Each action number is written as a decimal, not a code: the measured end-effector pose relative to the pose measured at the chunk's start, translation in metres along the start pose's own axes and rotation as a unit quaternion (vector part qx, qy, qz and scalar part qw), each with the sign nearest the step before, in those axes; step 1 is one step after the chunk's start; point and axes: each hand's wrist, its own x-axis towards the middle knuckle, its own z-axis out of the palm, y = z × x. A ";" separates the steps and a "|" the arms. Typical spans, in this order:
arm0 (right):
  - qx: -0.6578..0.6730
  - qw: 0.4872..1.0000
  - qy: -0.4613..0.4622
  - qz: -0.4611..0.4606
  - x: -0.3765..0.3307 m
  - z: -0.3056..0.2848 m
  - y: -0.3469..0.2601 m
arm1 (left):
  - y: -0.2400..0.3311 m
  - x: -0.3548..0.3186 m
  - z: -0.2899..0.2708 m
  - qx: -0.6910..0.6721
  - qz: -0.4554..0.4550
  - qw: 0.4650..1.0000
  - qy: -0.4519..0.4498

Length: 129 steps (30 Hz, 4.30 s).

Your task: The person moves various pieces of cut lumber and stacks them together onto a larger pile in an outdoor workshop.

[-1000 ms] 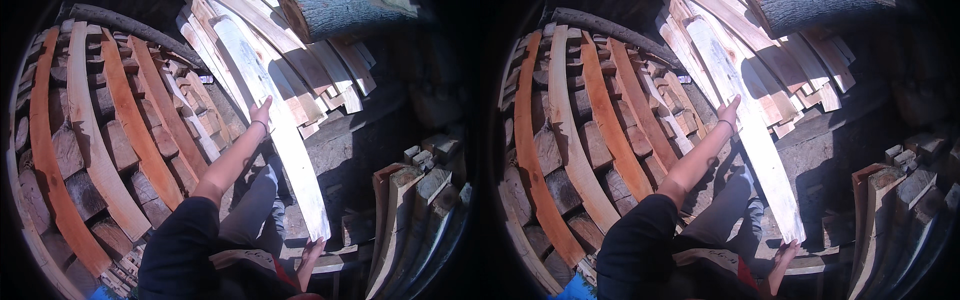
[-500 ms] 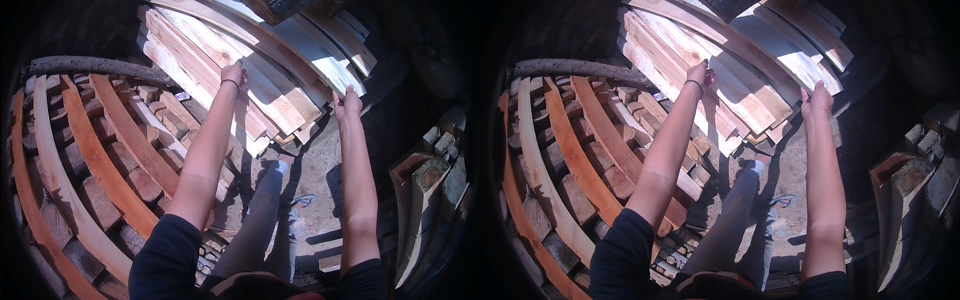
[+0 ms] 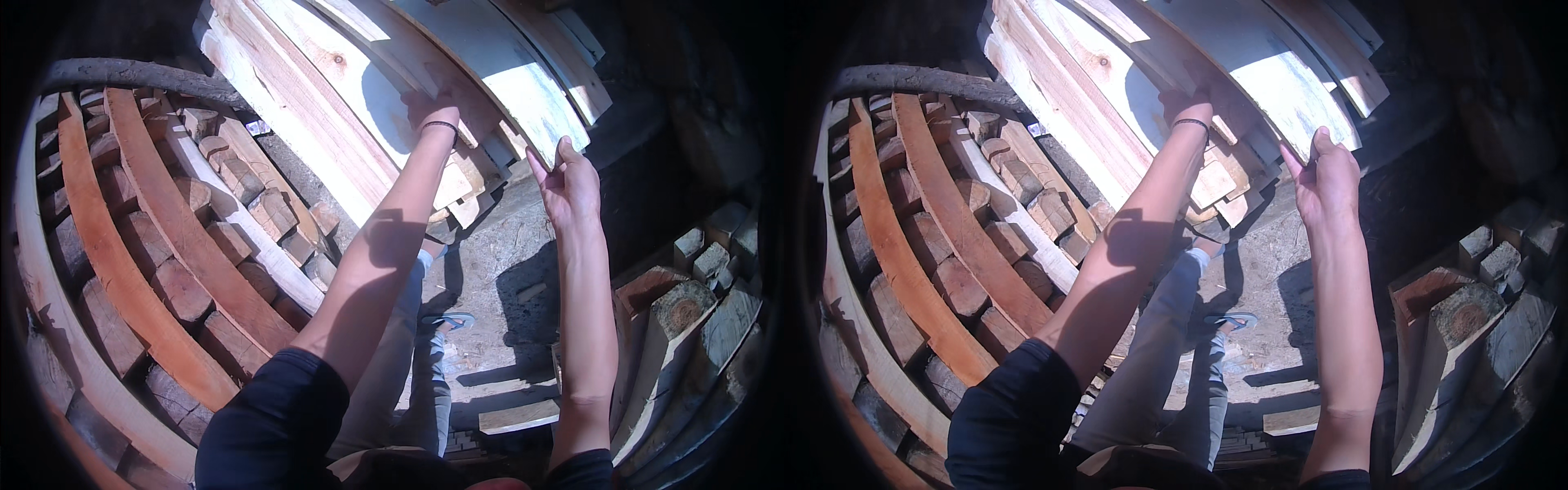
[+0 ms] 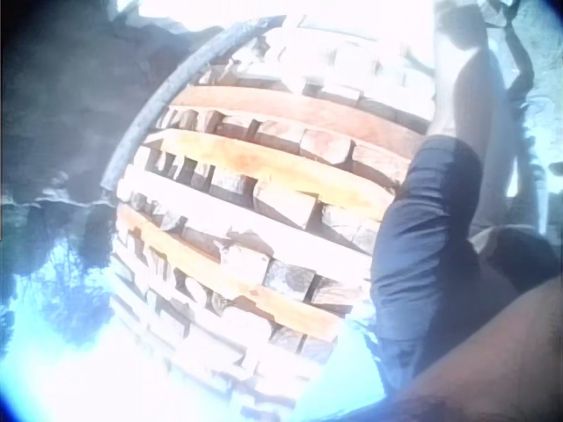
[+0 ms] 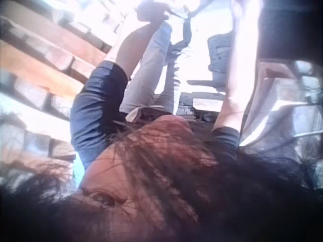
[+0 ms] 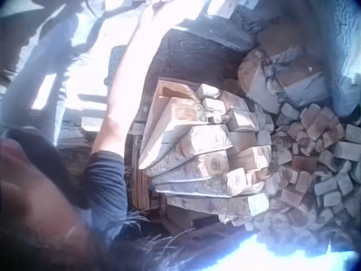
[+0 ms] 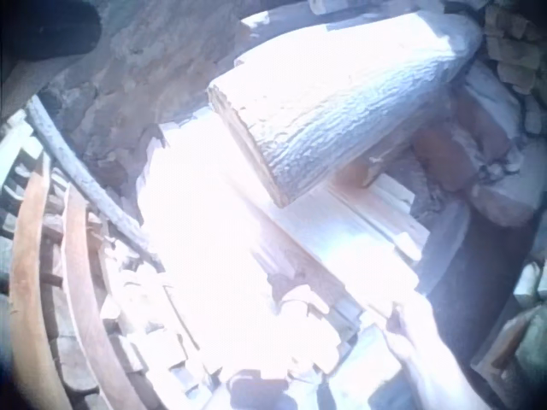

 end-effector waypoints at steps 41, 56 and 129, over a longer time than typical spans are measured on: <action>0.391 0.528 0.753 0.031 -0.622 -0.998 0.500 | -0.427 -0.941 -0.057 0.453 0.458 0.207 -0.736; 0.432 0.809 0.390 0.083 -0.502 -0.919 0.420 | -0.380 -0.576 -0.116 0.705 0.258 0.572 -0.330; 0.602 0.589 0.274 -0.464 -0.771 -1.160 0.126 | -0.443 -0.594 -0.113 0.600 0.236 0.652 -0.399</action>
